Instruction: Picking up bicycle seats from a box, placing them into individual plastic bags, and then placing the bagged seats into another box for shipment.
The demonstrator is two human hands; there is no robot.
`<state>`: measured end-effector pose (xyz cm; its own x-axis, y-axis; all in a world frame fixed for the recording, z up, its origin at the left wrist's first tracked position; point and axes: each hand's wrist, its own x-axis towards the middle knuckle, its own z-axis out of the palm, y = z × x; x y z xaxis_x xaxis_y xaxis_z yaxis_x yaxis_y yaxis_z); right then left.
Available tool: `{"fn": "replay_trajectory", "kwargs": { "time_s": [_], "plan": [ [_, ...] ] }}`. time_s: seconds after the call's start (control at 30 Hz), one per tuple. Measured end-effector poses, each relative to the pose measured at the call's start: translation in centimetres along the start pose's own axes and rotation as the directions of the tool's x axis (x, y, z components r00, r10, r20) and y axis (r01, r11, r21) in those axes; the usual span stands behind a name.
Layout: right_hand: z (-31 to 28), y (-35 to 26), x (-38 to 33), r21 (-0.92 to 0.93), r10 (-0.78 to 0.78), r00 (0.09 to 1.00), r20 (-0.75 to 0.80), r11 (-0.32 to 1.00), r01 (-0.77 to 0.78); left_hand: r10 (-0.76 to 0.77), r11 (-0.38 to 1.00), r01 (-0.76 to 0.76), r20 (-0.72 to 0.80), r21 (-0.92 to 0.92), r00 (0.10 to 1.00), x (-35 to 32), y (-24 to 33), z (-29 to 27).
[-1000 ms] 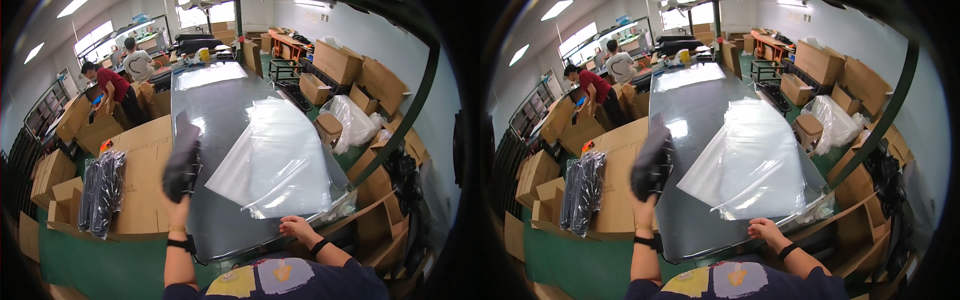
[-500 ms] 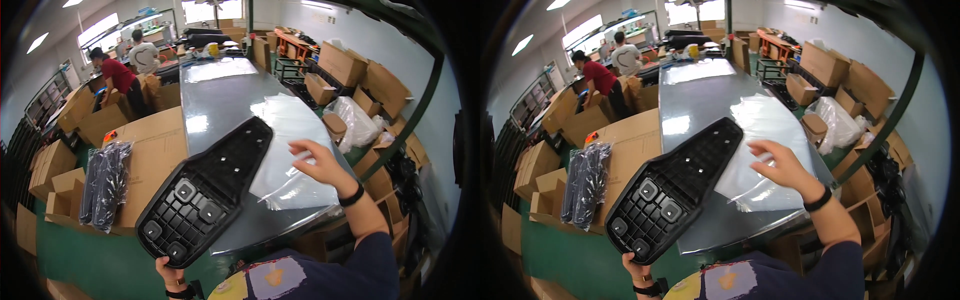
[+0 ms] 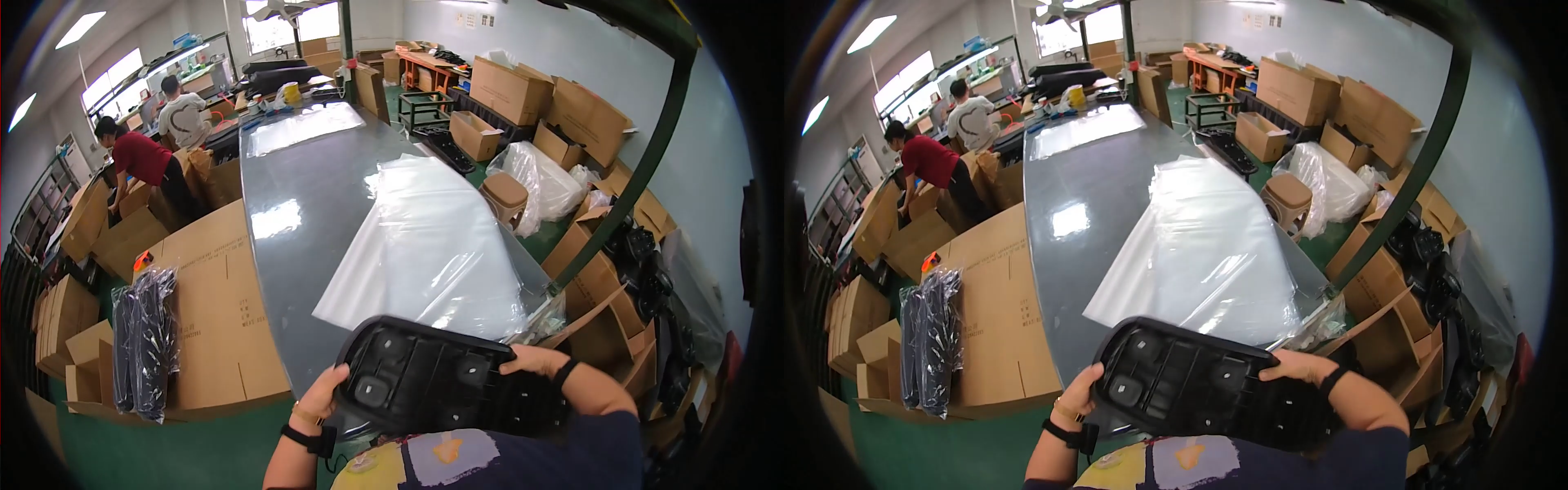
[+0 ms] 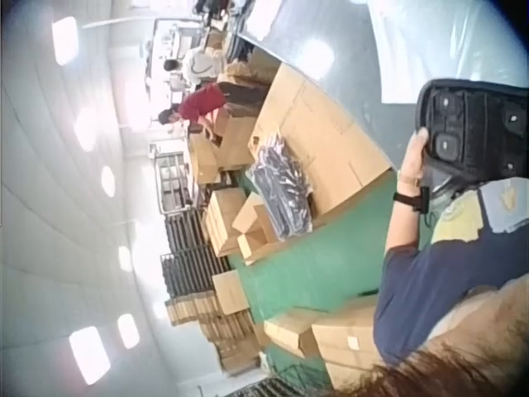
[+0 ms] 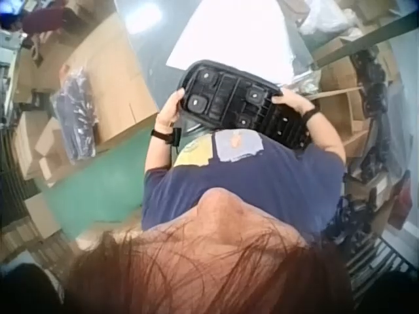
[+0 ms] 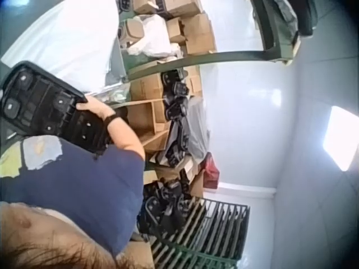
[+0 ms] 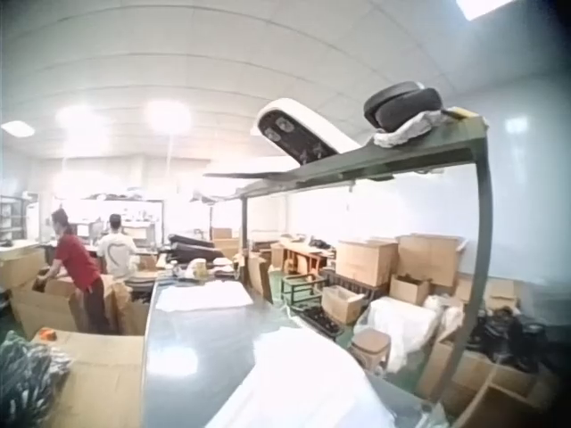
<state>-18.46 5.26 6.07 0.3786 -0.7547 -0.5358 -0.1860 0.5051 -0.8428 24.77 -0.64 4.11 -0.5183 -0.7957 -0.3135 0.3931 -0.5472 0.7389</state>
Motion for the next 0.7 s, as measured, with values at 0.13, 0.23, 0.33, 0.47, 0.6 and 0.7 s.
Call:
{"fn": "replay_trajectory", "kwargs": {
  "time_s": [0.13,0.23,0.33,0.47,0.6,0.7],
  "plan": [
    [-2.9,4.1,-3.3,0.284,0.029,0.965,-0.260,0.958,0.048,0.020,0.941,0.048,-0.196,0.334,0.980,10.1,1.0,2.0],
    [-5.6,4.0,-4.1,0.333,0.034,0.955,-0.293,0.940,0.069,0.299,0.591,-0.055,-0.155,0.804,0.942,18.4,-1.9,-0.5],
    [-8.1,4.6,-4.7,0.379,0.068,0.935,-0.348,0.922,0.074,0.407,0.189,-0.065,-0.018,0.980,0.913,23.3,-4.3,1.3],
    [-10.9,5.1,-4.1,0.358,0.144,0.932,-0.334,0.934,-0.016,0.574,-0.163,0.155,-0.034,0.974,0.818,25.6,-5.1,2.4],
    [-12.8,5.4,-3.6,0.392,0.082,0.961,-0.266,0.920,0.029,0.466,-0.117,0.173,-0.100,0.978,0.879,25.2,-4.2,4.3],
    [-13.8,7.1,-2.5,0.457,0.006,0.947,-0.321,0.877,0.150,0.527,0.003,-0.204,0.172,0.979,0.832,23.8,-3.6,5.3]
  ]
}}
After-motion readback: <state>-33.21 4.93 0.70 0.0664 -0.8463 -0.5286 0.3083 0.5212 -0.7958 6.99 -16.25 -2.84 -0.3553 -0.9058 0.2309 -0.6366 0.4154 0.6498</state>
